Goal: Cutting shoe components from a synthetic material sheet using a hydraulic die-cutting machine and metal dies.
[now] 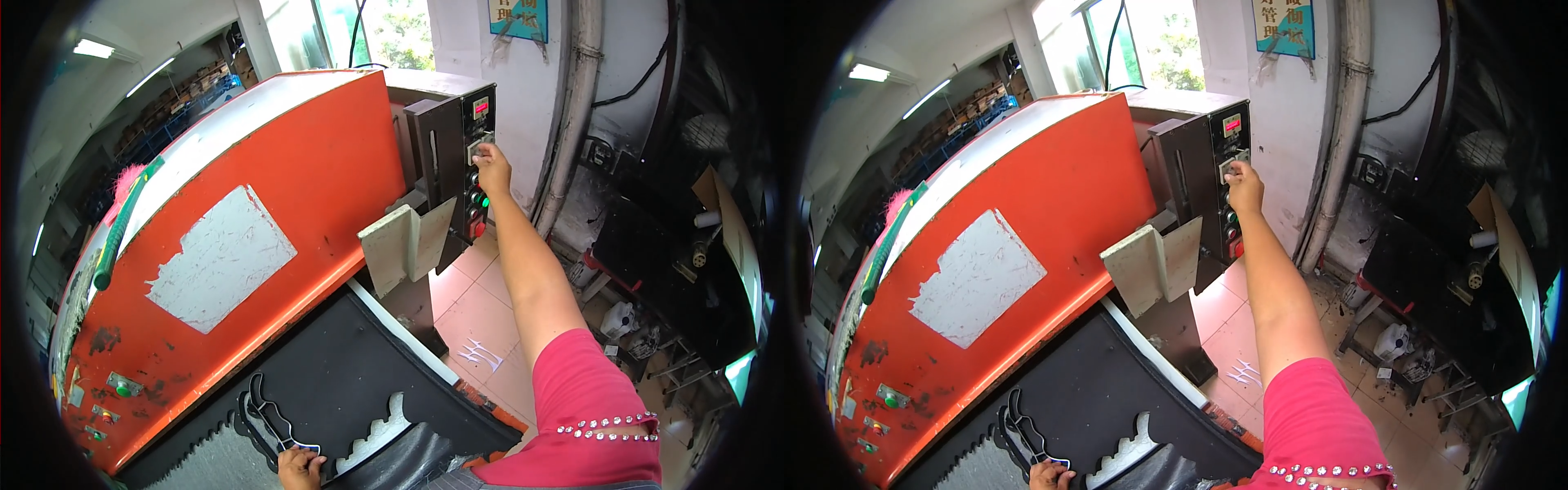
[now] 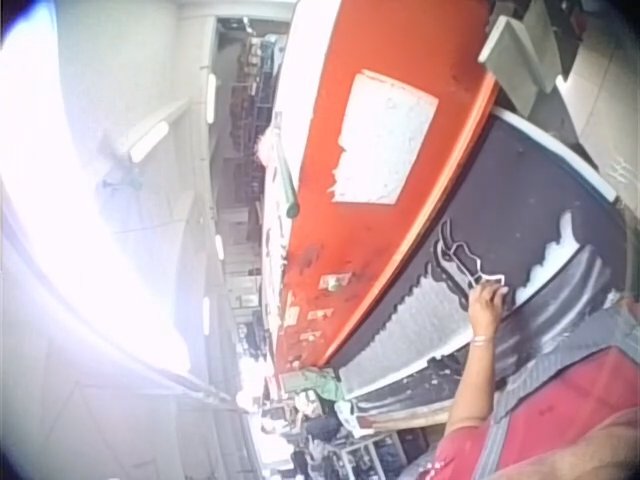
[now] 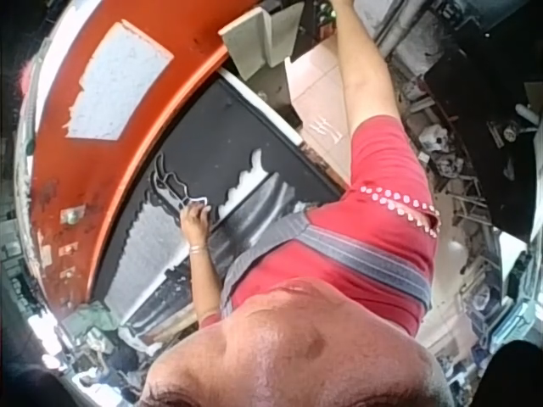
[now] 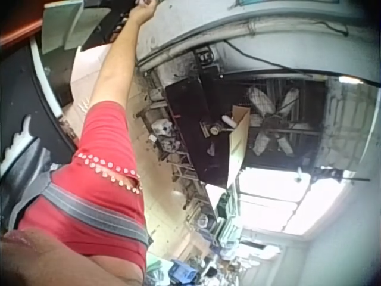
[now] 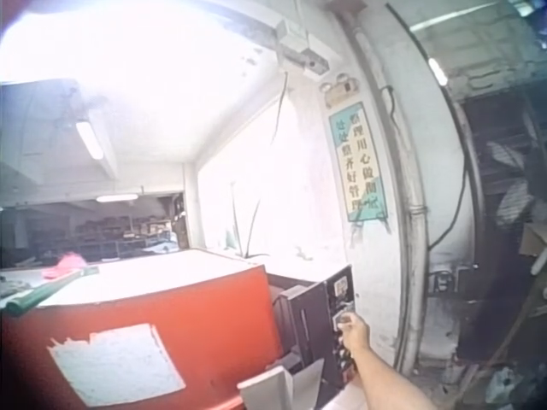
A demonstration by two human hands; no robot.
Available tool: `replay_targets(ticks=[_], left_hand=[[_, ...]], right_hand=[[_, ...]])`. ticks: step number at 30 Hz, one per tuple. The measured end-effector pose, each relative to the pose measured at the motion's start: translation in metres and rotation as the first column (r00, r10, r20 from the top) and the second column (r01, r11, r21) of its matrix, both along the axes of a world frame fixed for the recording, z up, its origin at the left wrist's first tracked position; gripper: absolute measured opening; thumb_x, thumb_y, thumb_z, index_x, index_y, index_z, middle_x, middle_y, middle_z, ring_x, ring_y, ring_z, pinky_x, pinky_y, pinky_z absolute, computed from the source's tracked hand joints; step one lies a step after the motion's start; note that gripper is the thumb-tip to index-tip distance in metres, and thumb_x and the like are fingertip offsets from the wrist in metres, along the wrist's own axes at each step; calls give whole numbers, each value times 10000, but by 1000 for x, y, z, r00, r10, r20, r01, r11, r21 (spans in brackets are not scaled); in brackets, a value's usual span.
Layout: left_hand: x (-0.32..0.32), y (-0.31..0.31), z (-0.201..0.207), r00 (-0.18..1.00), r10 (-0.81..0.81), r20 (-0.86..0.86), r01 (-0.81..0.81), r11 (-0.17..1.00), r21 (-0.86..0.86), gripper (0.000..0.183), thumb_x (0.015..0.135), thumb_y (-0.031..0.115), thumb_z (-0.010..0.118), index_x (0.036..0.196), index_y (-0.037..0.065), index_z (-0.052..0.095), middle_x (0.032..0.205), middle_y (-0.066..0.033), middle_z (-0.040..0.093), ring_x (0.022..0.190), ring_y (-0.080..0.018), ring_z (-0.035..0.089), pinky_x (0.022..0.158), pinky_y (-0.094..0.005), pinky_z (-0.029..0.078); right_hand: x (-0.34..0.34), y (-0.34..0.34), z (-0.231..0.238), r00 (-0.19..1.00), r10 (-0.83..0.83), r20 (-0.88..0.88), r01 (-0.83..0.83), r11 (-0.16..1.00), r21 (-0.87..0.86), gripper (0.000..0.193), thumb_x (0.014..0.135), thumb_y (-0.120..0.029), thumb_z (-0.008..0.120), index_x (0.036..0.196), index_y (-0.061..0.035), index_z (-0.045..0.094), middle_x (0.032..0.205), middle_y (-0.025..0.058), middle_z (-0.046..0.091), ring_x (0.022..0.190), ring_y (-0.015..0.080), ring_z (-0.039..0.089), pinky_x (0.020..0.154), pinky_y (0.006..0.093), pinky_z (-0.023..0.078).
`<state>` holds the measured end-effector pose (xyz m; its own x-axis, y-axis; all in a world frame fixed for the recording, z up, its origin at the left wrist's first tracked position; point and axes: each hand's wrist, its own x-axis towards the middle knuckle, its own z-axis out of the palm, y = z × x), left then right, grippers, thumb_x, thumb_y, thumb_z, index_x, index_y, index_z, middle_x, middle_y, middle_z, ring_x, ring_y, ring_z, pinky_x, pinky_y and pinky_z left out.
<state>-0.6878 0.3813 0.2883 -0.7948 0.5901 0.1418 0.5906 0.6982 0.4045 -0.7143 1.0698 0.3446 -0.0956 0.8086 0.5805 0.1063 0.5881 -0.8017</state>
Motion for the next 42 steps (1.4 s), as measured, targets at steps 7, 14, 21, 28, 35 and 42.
replay_targets(ticks=[7, 14, 21, 28, 35, 42], left_hand=[[-14, -5, 5, 989, -147, -10, 147, 989, 17, 138, 743, 182, 730, 823, 82, 681, 916, -80, 673, 899, -287, 612, 826, -400, 451], [-20, -20, 18, 944, -301, -136, 283, 950, -135, 128, 763, 243, 708, 822, 134, 674, 892, -14, 669, 875, -238, 615, 872, -422, 408], [-26, -22, -23, 913, -315, -258, 311, 949, -55, 138, 604, 89, 676, 676, 184, 608, 726, -44, 508, 758, -272, 519, 688, -396, 350], [-45, -14, 7, 886, -428, -178, 442, 896, 48, 57, 743, 142, 688, 749, 119, 637, 754, -33, 561, 758, -229, 552, 668, -351, 381], [-49, -28, 0, 876, -442, -193, 466, 880, 97, 118, 768, 193, 680, 821, 103, 627, 777, -35, 559, 785, -238, 556, 690, -364, 416], [-20, -48, -43, 994, -12, -110, 57, 907, 418, 441, 693, 151, 773, 1044, 35, 533, 1126, -161, 574, 1129, -342, 521, 960, -421, 414]], right_hand=[[9, -15, 20, 992, -13, 122, 7, 999, 45, 355, 767, -97, 711, 1108, -78, 615, 1064, 138, 636, 901, 261, 630, 814, 348, 490], [43, -172, 28, 981, 161, 106, -192, 863, 467, 336, 787, -206, 696, 1055, -24, 608, 1088, 143, 608, 1034, 327, 545, 903, 407, 425], [68, -406, -41, 288, 883, 370, -948, 209, 239, 294, 791, -155, 695, 1050, -38, 619, 972, 112, 626, 878, 279, 571, 821, 367, 461], [62, -483, -36, 136, 920, 367, -990, 108, 96, 266, 770, -136, 697, 1016, -53, 638, 920, 84, 645, 833, 270, 585, 769, 359, 465], [53, -517, -45, 91, 858, 505, -995, 62, 72, 303, 744, -164, 714, 1014, -57, 629, 961, 79, 627, 844, 281, 565, 794, 370, 454], [52, -552, -61, 85, 662, 745, -955, 267, -128, 472, 751, -223, 728, 1157, -39, 574, 1079, 133, 542, 1009, 320, 518, 857, 396, 469]])
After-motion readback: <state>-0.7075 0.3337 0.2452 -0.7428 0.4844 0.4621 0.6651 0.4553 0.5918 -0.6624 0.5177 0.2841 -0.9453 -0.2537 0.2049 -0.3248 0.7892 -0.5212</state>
